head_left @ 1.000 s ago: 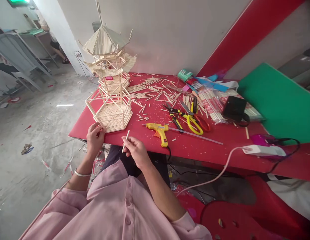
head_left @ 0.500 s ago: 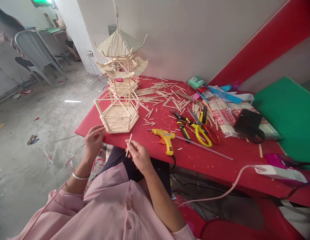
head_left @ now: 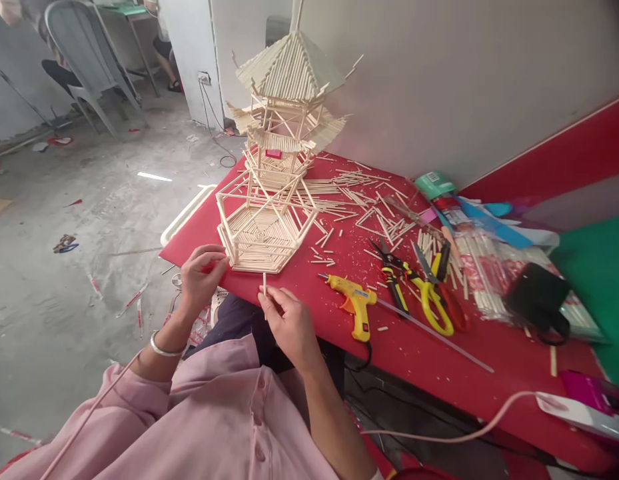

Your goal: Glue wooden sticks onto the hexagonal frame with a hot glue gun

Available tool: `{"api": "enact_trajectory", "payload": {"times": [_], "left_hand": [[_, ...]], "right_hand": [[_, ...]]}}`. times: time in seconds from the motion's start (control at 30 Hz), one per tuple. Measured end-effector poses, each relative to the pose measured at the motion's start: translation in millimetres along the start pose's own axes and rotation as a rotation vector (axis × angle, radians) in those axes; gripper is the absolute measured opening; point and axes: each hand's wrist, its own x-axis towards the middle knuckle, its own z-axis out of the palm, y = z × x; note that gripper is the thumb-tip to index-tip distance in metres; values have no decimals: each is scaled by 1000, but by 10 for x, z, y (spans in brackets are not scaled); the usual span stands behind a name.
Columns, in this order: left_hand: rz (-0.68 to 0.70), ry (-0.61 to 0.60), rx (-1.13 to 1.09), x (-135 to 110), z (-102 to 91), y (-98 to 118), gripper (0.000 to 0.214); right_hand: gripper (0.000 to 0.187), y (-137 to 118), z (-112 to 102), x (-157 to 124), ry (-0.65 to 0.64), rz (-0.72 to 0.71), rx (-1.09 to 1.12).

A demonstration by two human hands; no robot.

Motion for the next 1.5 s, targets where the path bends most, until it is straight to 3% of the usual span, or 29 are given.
{"api": "enact_trajectory", "payload": {"times": [0.2, 0.47, 0.73, 1.07, 1.3, 1.5], "left_hand": [[-20, -54, -51, 27, 31, -45, 24], [148, -227, -59, 73, 35, -71, 13], [93, -221, -55, -13, 170, 32, 14], [22, -295, -201, -258, 387, 260, 12], [16, -299, -206, -272, 385, 291, 13], [-17, -193, -196, -239, 327, 325, 14]], "right_hand": [[31, 51, 11, 42, 15, -12, -41], [32, 87, 10, 88, -1, -50, -236], [36, 174, 10, 49, 48, -85, -232], [22, 212, -121, -58, 197, -87, -223], [24, 219, -125, -49, 186, -88, -212], [24, 229, -139, -71, 180, -53, -175]]}}
